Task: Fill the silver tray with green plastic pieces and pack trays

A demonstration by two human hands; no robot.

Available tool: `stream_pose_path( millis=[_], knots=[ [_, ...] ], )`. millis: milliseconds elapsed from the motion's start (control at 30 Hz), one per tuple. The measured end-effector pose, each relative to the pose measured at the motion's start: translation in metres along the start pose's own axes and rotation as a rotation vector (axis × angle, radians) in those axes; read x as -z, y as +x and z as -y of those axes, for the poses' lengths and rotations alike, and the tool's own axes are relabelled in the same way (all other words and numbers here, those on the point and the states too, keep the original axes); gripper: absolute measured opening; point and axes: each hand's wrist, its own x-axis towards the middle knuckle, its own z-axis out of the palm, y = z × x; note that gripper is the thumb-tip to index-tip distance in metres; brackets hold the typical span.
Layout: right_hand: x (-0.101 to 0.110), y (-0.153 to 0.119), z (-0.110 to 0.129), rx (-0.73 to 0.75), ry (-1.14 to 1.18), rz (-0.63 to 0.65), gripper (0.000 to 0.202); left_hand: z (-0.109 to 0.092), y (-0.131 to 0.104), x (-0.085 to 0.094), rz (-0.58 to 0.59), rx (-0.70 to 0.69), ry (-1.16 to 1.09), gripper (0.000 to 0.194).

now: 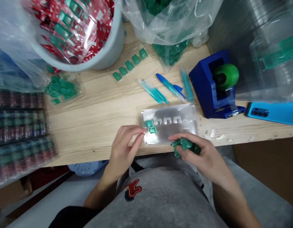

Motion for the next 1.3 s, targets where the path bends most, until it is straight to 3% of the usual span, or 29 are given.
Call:
stream_pose_path(
  millis=[100,200,300,400,567,667,767,900,1000,1167,1300],
  knots=[
    [0.006,0.000,0.000,0.047,0.014,-0.067,0.013,-0.002,0.002,-0.005,0.077,-0.153,0.244,0.025],
    [0.005,0.003,0.002,0.102,0.004,-0.119,0.012,-0.003,0.005,-0.016,0.027,-0.252,0.443,0.026],
    [0.003,0.005,0.003,0.126,-0.009,-0.164,0.012,-0.003,0.004,-0.022,0.000,-0.277,0.506,0.019],
    [0.003,0.006,0.001,0.126,-0.003,-0.189,0.013,-0.004,0.003,-0.018,0.058,-0.213,0.326,0.019],
    [0.004,0.006,-0.002,0.136,0.033,-0.159,0.013,-0.010,0.005,-0.005,0.067,0.104,-0.322,0.022],
    [0.004,0.006,-0.003,0.144,0.042,-0.139,0.013,-0.010,0.009,-0.003,0.042,0.112,-0.398,0.023],
    [0.004,0.007,-0.003,0.160,0.024,-0.146,0.013,-0.006,0.016,-0.006,0.015,0.026,-0.208,0.025],
    [0.006,0.007,-0.004,0.177,-0.001,-0.172,0.014,0.001,0.029,-0.016,0.022,-0.216,0.173,0.024],
    [0.007,0.007,-0.004,0.184,-0.006,-0.188,0.014,0.003,0.038,-0.022,0.063,-0.337,0.247,0.024],
    [0.006,0.008,-0.004,0.185,0.014,-0.188,0.014,0.008,0.045,-0.018,0.053,-0.355,0.276,0.023],
    [0.006,0.009,-0.004,0.173,0.020,-0.180,0.014,0.008,0.043,-0.013,0.160,-0.331,0.233,0.025]
  ],
)
